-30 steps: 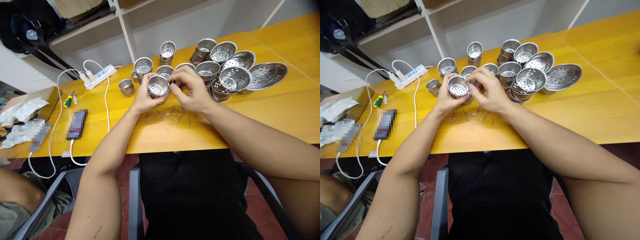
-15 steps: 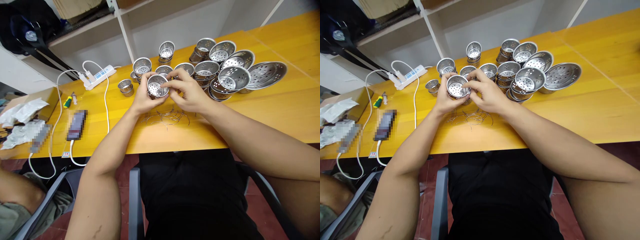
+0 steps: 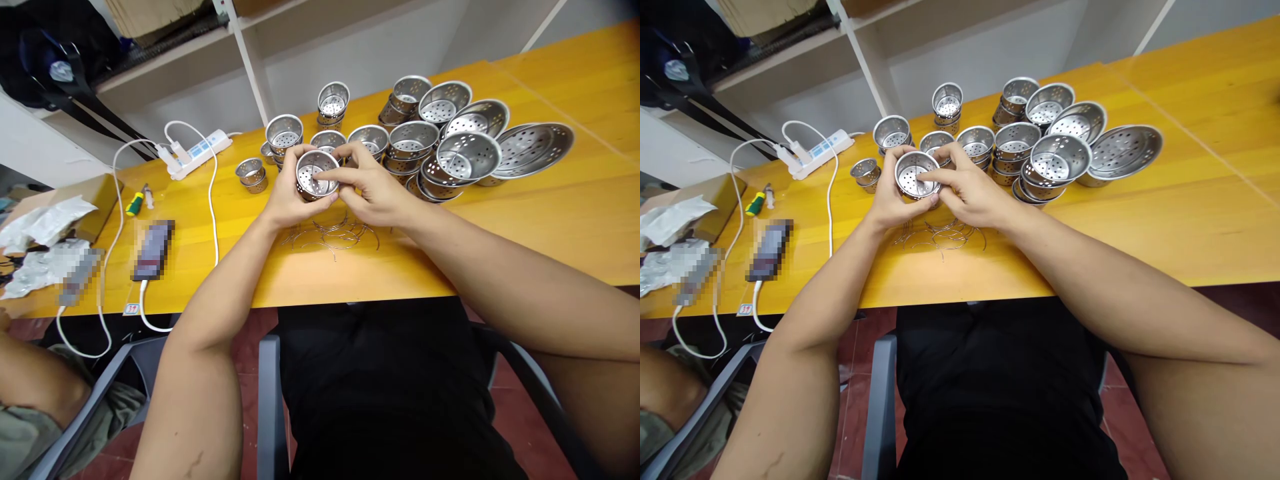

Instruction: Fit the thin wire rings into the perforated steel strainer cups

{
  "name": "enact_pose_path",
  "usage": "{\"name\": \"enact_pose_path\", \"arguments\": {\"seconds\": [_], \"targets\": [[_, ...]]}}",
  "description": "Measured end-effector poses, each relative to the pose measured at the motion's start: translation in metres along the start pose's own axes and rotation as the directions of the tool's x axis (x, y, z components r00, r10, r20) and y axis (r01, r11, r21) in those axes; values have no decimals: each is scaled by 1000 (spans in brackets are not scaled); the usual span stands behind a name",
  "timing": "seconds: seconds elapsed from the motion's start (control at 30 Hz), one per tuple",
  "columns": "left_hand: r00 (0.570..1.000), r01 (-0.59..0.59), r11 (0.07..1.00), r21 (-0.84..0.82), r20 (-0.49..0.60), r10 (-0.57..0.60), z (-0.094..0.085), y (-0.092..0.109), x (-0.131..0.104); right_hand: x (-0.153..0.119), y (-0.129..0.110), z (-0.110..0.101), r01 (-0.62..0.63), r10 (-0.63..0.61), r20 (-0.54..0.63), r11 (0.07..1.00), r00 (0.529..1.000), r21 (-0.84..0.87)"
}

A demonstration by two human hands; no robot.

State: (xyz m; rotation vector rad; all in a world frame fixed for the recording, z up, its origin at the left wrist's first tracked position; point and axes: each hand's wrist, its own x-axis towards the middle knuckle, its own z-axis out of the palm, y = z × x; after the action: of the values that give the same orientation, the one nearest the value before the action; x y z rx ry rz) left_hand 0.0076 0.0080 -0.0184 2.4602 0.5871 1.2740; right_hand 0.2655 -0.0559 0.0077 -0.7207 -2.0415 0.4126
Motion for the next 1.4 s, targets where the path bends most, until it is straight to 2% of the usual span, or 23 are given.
{"name": "enact_pose_path", "arguments": {"seconds": [0.17,0.37,0.63,0.8,0.97,1.23,1.4], "targets": [[999,37,999,21,-35,-36,-4,-1,1,2,-4,-3,-37,39,-65,999,997,26],[989,107,988,111,-110,-95,-20,-7,4,4,-5,-2,-68,77,-119,994,990,84],[972,205,964,167,-154,-179,-33,-23,-3,2,4,-5,-86,84,-207,996,975,3],[988,151,981,126,-45,-146,-32,-18,-7,2,4,-4,-96,86,-186,994,979,-44],[987,137,985,100,71,-144,-31,-7,-5,2,3,1,-95,86,-124,993,989,-74],[950,252,965,66,172,-260,-38,16,0,-1,5,0,-112,111,-13,993,994,-39],[930,276,961,29,244,-274,-35,21,2,-1,6,2,-103,104,45,994,994,-18]]}}
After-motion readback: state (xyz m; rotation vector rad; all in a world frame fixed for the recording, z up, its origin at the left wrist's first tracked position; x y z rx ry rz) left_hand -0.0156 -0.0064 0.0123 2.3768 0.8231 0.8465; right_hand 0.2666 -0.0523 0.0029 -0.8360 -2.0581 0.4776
